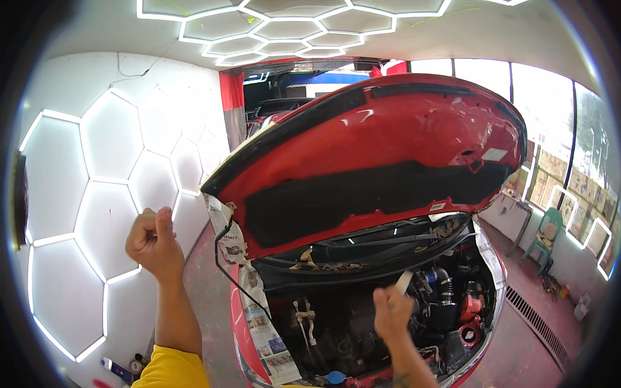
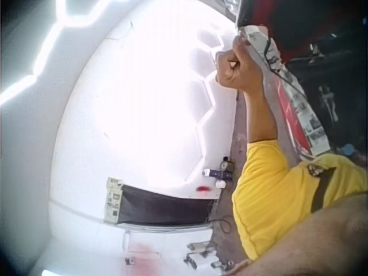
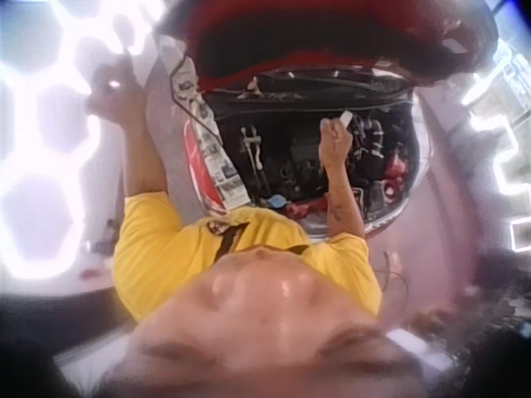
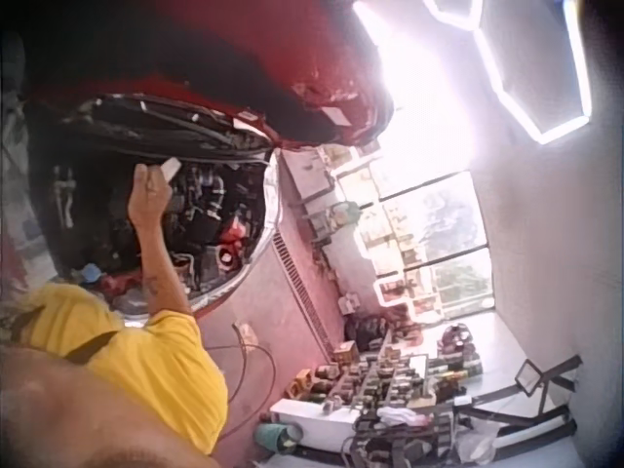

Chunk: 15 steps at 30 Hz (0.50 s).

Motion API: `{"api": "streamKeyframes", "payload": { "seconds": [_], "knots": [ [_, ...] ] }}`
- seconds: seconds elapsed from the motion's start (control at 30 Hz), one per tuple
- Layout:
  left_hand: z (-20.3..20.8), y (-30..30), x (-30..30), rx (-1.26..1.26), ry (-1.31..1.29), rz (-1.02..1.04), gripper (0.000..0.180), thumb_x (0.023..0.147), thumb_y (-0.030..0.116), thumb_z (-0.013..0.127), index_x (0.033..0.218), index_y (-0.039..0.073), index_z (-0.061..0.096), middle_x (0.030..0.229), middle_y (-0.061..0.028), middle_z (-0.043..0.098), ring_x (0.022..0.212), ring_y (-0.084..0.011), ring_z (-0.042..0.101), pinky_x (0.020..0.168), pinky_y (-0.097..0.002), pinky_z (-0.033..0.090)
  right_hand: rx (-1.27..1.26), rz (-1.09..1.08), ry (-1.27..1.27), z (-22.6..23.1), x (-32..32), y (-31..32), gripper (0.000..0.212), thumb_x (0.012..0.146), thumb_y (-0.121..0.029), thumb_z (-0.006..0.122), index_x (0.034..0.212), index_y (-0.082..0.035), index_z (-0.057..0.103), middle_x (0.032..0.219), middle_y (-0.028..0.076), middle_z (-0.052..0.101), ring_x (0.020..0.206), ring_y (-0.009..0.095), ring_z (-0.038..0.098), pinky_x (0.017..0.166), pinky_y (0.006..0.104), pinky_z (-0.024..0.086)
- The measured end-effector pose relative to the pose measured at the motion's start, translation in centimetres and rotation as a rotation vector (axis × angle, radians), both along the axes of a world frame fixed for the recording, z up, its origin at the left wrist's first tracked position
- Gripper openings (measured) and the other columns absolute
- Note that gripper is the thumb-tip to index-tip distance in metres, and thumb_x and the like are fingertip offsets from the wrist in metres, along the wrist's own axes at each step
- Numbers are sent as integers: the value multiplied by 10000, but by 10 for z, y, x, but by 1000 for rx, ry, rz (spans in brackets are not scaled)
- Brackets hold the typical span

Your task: The person applies white masking tape along the edges of a red car's open hood. They use both hands to unroll the tape, press it onto the surface, and tear off segments to cover the perimeter of the hood and the windshield area.

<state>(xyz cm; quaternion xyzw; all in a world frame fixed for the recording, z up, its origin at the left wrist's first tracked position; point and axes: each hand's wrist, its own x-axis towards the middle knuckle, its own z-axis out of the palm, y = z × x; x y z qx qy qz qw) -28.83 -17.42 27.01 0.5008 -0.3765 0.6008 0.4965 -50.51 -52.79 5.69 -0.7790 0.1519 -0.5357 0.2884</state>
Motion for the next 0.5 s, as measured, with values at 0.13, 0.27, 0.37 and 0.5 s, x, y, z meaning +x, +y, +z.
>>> {"api": "streamKeyframes", "payload": {
  "seconds": [0.13, 0.27, 0.37, 0.5],
  "knots": [
    [16, 10, 36, 46, 286, 100, 174, 1001, 168, 799, 998, 10, 725, 911, -53, 646, 878, -180, 595, 812, -357, 503, 304, 252, 784, -132, -15, 71, 539, 910, -343, 867, 1371, -102, 727, 898, 165, 744, 838, 347, 753, 744, 465, 573],
    [56, -8, 38, 292, 287, 62, 427, 877, 239, 897, 1258, 81, 787, 1133, -102, 735, 1185, -274, 662, 1052, -424, 505, 439, 298, 825, -156, -47, 113, 708, 924, -303, 830, 1551, -122, 555, 1017, 220, 771, 881, 413, 759, 806, 506, 601],
    [67, -15, 43, 484, 236, 90, 436, 827, 244, 944, 1204, 67, 813, 1172, -101, 765, 1154, -284, 690, 1031, -422, 521, 390, 209, 739, -165, -62, 127, 623, 953, -295, 780, 1532, -228, 559, 1104, 260, 765, 996, 482, 745, 829, 569, 587],
    [76, -35, 42, 538, 241, 87, 341, 843, 240, 931, 1131, 84, 838, 1122, -109, 780, 1109, -323, 704, 1012, -451, 529, 337, 117, 797, -164, -83, 133, 608, 968, -373, 763, 1513, -200, 556, 1059, 309, 769, 1002, 537, 739, 832, 607, 593]
  ]
}}
